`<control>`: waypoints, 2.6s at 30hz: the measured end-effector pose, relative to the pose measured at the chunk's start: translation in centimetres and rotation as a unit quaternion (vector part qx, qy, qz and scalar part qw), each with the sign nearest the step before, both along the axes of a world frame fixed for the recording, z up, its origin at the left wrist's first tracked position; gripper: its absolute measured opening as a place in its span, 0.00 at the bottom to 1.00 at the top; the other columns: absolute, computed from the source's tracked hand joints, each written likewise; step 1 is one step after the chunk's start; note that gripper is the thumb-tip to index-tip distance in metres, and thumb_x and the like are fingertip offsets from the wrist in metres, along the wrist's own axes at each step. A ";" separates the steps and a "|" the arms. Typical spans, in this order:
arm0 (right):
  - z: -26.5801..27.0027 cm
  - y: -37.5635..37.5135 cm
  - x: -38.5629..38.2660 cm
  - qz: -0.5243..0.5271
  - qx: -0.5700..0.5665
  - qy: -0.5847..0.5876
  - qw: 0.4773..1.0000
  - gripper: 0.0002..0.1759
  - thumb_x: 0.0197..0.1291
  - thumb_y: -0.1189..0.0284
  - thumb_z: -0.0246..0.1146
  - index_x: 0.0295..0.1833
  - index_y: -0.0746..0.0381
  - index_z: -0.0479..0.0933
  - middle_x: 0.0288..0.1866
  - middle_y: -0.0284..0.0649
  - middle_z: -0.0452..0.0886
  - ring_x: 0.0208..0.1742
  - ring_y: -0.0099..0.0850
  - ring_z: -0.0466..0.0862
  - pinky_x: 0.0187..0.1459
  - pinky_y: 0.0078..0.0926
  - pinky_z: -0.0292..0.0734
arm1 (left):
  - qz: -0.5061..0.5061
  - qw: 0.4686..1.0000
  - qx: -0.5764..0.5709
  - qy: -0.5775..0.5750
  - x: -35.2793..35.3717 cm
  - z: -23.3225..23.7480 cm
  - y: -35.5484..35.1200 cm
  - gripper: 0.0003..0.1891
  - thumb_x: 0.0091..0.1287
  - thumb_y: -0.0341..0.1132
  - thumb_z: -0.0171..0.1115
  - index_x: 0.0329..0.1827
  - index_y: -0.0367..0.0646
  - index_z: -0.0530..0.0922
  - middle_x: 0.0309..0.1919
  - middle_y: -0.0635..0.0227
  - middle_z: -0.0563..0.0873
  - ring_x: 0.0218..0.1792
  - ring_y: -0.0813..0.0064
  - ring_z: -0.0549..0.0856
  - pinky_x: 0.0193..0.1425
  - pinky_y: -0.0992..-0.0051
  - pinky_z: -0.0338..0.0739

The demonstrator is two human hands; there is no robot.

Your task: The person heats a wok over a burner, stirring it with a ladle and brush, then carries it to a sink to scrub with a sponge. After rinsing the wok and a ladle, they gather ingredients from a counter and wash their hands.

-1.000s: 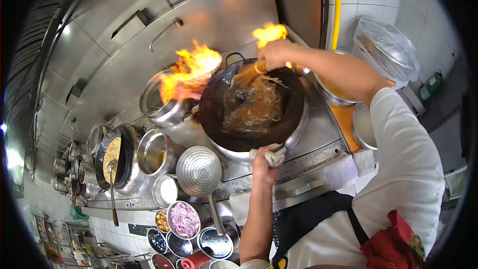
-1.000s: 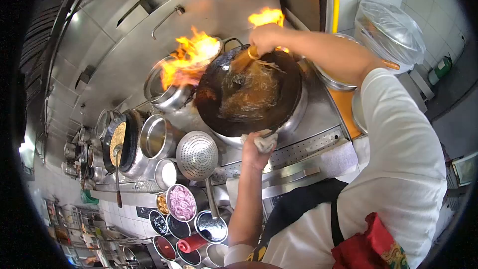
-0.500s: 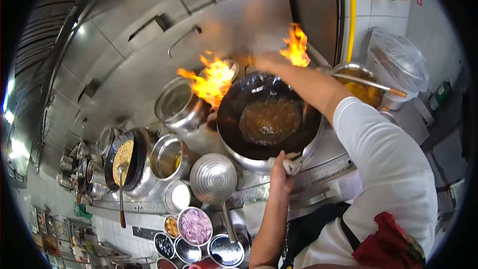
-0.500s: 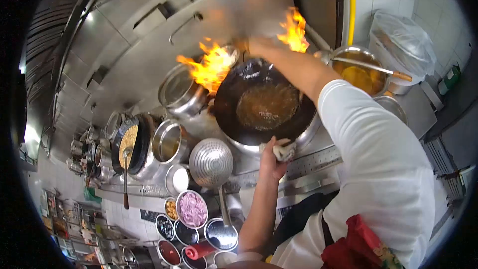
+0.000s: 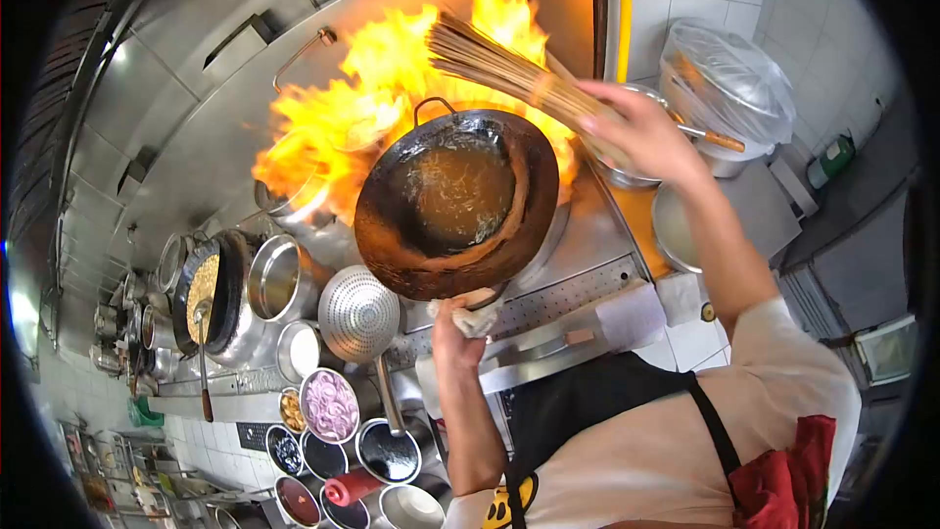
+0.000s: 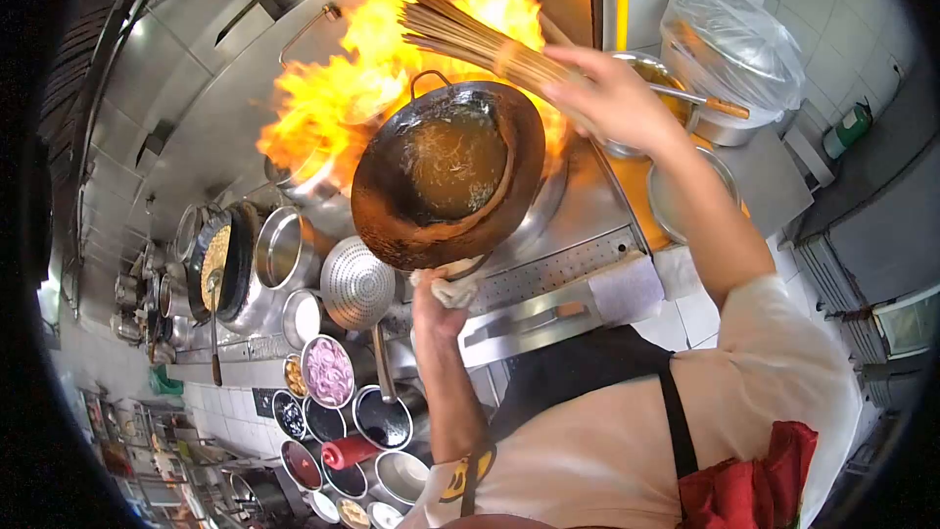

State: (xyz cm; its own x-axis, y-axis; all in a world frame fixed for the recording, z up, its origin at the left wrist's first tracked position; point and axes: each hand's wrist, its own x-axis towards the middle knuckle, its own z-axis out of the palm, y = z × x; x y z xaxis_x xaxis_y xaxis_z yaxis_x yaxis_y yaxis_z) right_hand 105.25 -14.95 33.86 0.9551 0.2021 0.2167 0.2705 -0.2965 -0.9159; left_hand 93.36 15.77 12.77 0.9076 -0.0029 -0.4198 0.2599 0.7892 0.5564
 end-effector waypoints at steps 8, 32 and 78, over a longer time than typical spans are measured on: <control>-11.6 -5.9 -13.2 -0.108 0.165 0.267 0.943 0.31 0.62 0.65 0.66 0.69 0.64 0.66 0.32 0.38 0.79 0.21 0.23 0.78 0.19 0.22 0.74 | 0.050 0.996 0.066 0.032 -0.9 6.2 4.0 0.18 0.63 0.38 0.51 0.47 0.31 0.77 0.43 0.50 0.84 0.41 0.52 0.84 0.42 0.58 0.81; -26.5 -1.7 -15.2 -0.279 -0.168 0.154 0.933 0.27 0.52 0.63 0.70 0.58 0.62 0.78 0.46 0.51 0.84 0.45 0.44 0.84 0.48 0.38 0.79 | 0.309 0.882 0.355 -0.021 25.6 8.3 30.1 0.10 0.59 0.34 0.58 0.31 0.34 0.74 0.29 0.57 0.80 0.31 0.57 0.84 0.30 0.57 0.80; -16.7 -30.7 7.3 -0.141 -0.593 -0.062 0.791 0.13 0.52 0.71 0.60 0.43 0.62 0.72 0.37 0.52 0.79 0.42 0.51 0.81 0.44 0.48 0.76 | 0.155 0.983 0.049 0.090 1.3 3.3 2.1 0.11 0.67 0.36 0.53 0.45 0.38 0.74 0.39 0.56 0.82 0.40 0.57 0.83 0.44 0.53 0.81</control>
State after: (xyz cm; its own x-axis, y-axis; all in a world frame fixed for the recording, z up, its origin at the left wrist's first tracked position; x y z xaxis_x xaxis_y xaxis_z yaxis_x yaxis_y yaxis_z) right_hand 112.55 -45.68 17.18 0.9847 0.1162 0.1298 0.1066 -0.9912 0.0785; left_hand 94.67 17.87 16.12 0.7695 0.3113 -0.5577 0.1159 0.7906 0.6013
